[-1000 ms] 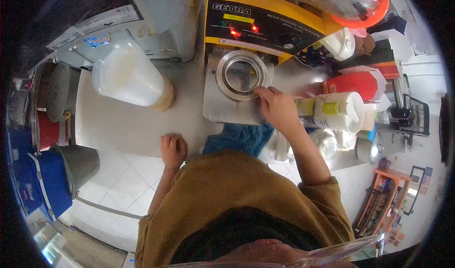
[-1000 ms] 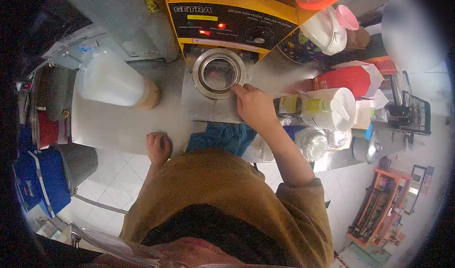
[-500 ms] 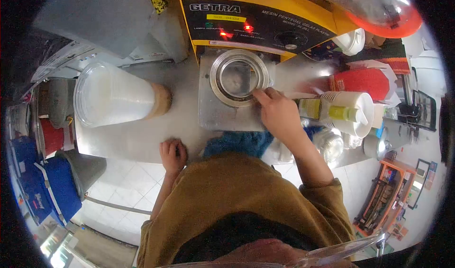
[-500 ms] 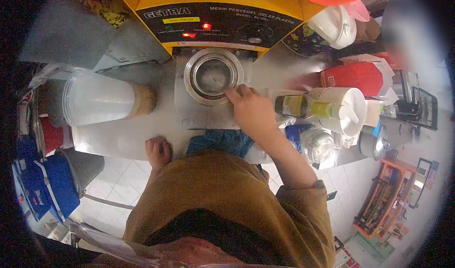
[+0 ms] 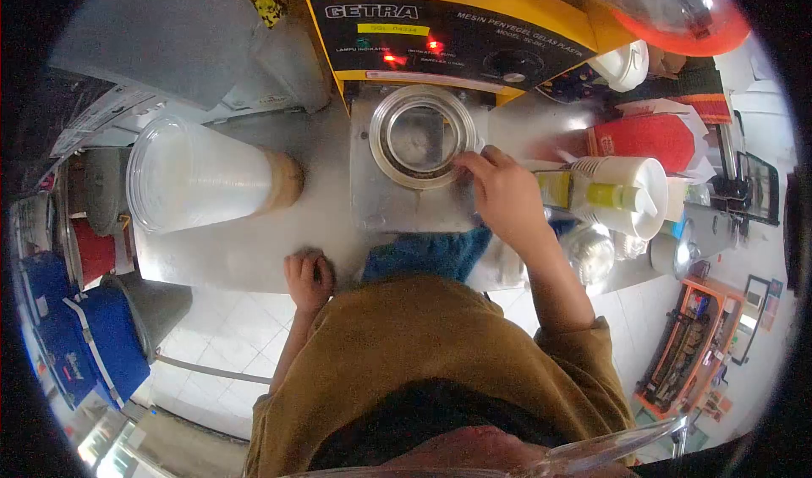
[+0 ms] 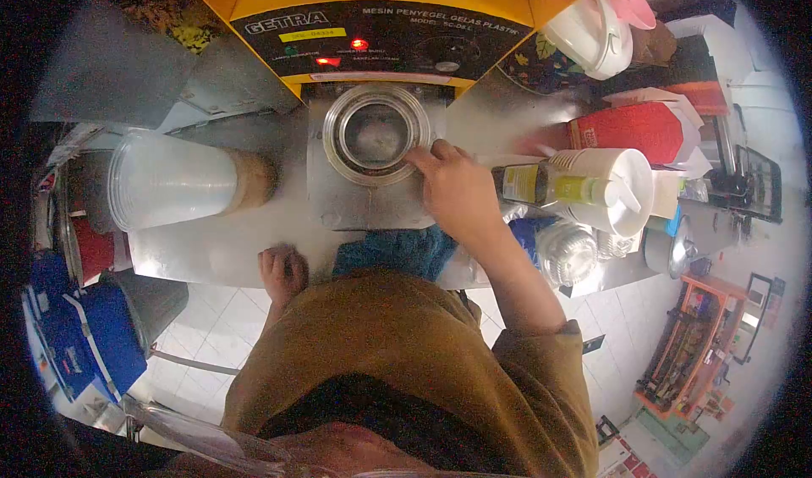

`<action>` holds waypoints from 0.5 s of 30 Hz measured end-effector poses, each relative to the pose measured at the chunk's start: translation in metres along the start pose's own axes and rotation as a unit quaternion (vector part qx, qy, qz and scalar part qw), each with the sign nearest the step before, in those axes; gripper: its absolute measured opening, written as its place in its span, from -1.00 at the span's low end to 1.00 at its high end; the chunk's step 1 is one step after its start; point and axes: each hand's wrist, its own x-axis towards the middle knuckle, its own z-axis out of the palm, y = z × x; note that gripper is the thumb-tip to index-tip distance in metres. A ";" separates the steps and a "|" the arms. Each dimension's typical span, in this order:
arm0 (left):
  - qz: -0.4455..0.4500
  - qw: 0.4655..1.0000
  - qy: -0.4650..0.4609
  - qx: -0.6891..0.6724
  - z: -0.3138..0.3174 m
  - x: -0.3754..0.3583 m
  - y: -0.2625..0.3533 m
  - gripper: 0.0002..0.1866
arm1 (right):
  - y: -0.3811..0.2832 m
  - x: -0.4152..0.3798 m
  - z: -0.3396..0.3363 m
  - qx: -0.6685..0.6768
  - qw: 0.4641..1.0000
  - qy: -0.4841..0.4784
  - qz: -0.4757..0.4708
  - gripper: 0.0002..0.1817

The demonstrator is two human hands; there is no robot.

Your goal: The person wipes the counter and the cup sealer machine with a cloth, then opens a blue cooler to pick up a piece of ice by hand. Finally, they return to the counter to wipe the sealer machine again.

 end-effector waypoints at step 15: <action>0.007 1.000 0.009 0.009 0.002 -0.002 -0.002 -0.83 | -0.016 -0.001 0.008 0.066 0.997 -0.043 -0.023 -0.66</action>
